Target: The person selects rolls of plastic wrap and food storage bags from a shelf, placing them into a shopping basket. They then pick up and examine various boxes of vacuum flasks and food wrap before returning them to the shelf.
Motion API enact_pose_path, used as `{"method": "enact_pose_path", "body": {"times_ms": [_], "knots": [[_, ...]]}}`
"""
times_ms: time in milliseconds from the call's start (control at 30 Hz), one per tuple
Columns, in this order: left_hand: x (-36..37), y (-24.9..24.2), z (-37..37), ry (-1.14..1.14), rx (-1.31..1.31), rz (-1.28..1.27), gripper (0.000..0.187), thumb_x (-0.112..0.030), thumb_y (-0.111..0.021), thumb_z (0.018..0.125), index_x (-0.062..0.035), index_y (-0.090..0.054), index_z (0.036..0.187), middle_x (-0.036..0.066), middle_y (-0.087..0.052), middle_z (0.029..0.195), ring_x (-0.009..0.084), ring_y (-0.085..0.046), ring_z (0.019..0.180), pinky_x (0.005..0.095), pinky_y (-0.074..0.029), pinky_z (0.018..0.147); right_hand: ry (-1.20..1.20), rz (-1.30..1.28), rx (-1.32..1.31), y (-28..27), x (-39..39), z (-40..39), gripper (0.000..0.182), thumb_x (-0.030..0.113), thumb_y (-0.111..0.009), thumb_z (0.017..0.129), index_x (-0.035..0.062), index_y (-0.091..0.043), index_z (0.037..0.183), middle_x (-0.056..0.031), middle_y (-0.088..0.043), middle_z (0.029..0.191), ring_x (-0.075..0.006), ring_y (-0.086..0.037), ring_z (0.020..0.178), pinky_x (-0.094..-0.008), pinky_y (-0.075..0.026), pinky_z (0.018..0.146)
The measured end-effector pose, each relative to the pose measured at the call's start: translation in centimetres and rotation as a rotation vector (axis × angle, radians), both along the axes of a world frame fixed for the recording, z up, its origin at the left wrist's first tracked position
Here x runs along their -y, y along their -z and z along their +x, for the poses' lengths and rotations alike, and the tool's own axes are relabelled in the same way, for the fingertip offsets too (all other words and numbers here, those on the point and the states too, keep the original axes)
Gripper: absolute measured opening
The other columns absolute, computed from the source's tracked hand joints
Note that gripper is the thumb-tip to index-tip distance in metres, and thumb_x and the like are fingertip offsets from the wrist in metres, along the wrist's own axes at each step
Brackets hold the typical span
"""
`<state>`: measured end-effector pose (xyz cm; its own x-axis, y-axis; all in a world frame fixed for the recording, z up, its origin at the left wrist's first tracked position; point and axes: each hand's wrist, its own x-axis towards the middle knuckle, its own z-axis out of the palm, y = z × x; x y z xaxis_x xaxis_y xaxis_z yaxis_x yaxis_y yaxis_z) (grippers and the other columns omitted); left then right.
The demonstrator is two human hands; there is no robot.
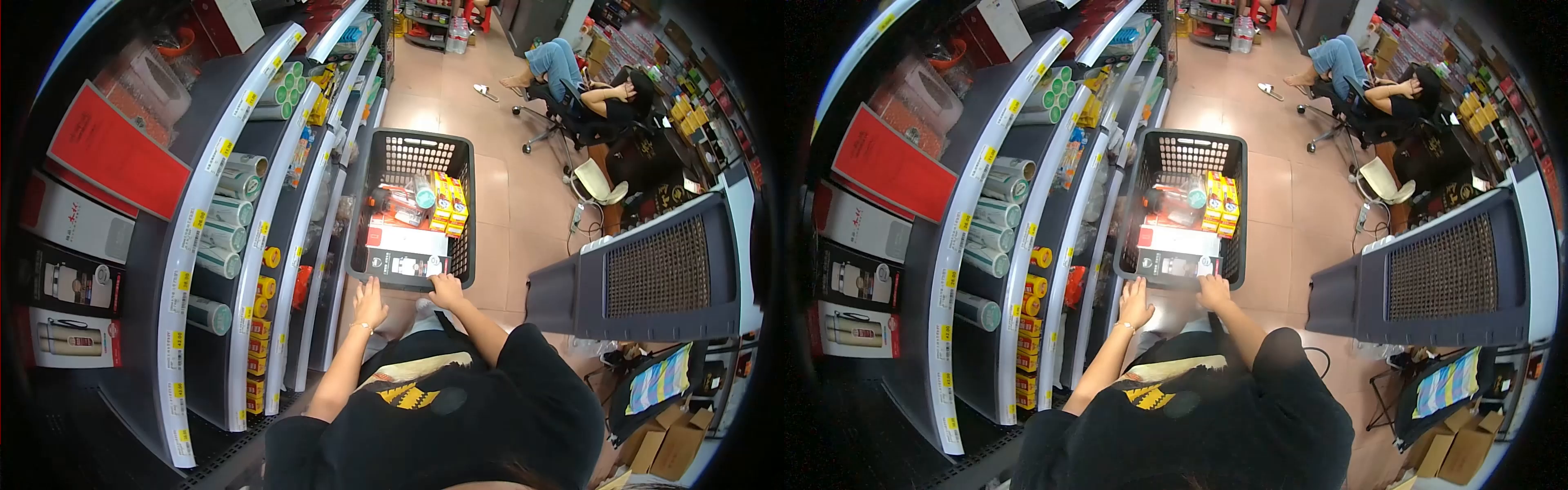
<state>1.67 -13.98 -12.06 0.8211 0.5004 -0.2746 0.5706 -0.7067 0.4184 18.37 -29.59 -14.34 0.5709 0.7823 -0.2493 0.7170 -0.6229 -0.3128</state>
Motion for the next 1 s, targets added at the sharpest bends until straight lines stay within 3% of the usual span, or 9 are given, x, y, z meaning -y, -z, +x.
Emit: {"method": "enact_pose_path", "body": {"times_ms": [200,367,467,533,600,700,833,1000], "knots": [[3.7,0.6,4.2,-0.279,-0.039,0.144,0.081,-0.021,-0.067,0.063,-0.0025,-0.026,0.13,0.024,-0.03,0.13,0.0414,-0.018,0.126,0.0509,-0.028,0.096,-0.167,0.058,-0.247,0.8,0.8,3.6,0.041,0.019,-0.056,0.068,0.0108,-0.054,0.107,-0.0139,-0.054,0.103,-0.0328,-0.049,0.096,-0.0413,-0.042,0.081],[4.9,1.6,5.1,-0.367,-0.082,0.298,0.078,-0.014,-0.064,0.061,-0.007,-0.029,0.131,0.02,-0.031,0.131,0.0398,-0.019,0.126,0.0517,-0.028,0.096,-0.291,0.13,-0.413,0.8,1.8,5.3,0.045,0.016,-0.055,0.068,0.0072,-0.051,0.112,-0.0153,-0.052,0.109,-0.0334,-0.047,0.099,-0.0402,-0.04,0.085],[5.3,1.7,5.2,-0.404,-0.106,0.344,0.076,-0.01,-0.062,0.062,-0.0106,-0.03,0.131,0.018,-0.032,0.131,0.0381,-0.023,0.125,0.0485,-0.028,0.097,-0.361,0.254,-0.576,1.7,1.6,7.0,0.036,0.013,-0.053,0.07,0.005,-0.054,0.105,-0.0143,-0.057,0.099,-0.0312,-0.052,0.093,-0.0384,-0.043,0.081],[5.8,1.6,5.8,-0.467,-0.114,0.313,0.077,-0.01,-0.062,0.062,-0.0108,-0.028,0.132,0.018,-0.03,0.133,0.0363,-0.034,0.117,0.0473,-0.036,0.089,-0.334,0.254,-0.79,0.7,0.3,8.9,0.03,0.009,-0.052,0.071,0.0041,-0.057,0.101,-0.0138,-0.059,0.092,-0.0305,-0.055,0.088,-0.0372,-0.045,0.078],[6.2,0.7,6.9,-0.58,-0.127,0.177,0.08,-0.01,-0.061,0.063,-0.0111,-0.024,0.133,0.017,-0.025,0.136,0.034,-0.048,0.1,0.0438,-0.044,0.076,-0.226,0.419,-0.446,-0.3,-0.1,10.5,0.021,0.006,-0.052,0.073,0.0031,-0.058,0.093,-0.0136,-0.06,0.085,-0.0308,-0.057,0.082,-0.0363,-0.046,0.073],[6.4,0.2,7.6,-0.653,-0.11,0.133,0.079,-0.01,-0.06,0.063,-0.0112,-0.024,0.134,0.017,-0.023,0.138,0.0339,-0.051,0.095,0.0425,-0.045,0.073,-0.022,0.693,-0.157,0.3,-2.2,14.4,0.019,0.007,-0.053,0.073,0.003,-0.057,0.091,-0.0146,-0.058,0.084,-0.0319,-0.054,0.083,-0.0379,-0.044,0.075],[6.2,-0.5,7.3,-0.634,-0.137,0.092,0.076,-0.009,-0.058,0.065,-0.0139,-0.027,0.133,0.015,-0.022,0.139,0.0342,-0.051,0.096,0.0425,-0.046,0.074,-0.023,0.567,0.053,-0.2,-6.6,19.3,0.042,0.011,-0.059,0.071,0.0032,-0.046,0.11,-0.0174,-0.049,0.103,-0.0334,-0.045,0.098,-0.0407,-0.038,0.084],[5.8,-0.8,7.1,-0.65,-0.092,0.065,0.073,-0.008,-0.057,0.065,-0.0145,-0.028,0.132,0.015,-0.024,0.138,0.0351,-0.053,0.092,0.0427,-0.047,0.073,0.017,0.274,0.158,-0.4,-12.4,21.5,0.071,0.018,-0.07,0.062,0.0057,-0.034,0.122,-0.0197,-0.037,0.118,-0.0353,-0.037,0.11,-0.0431,-0.036,0.088]]}}
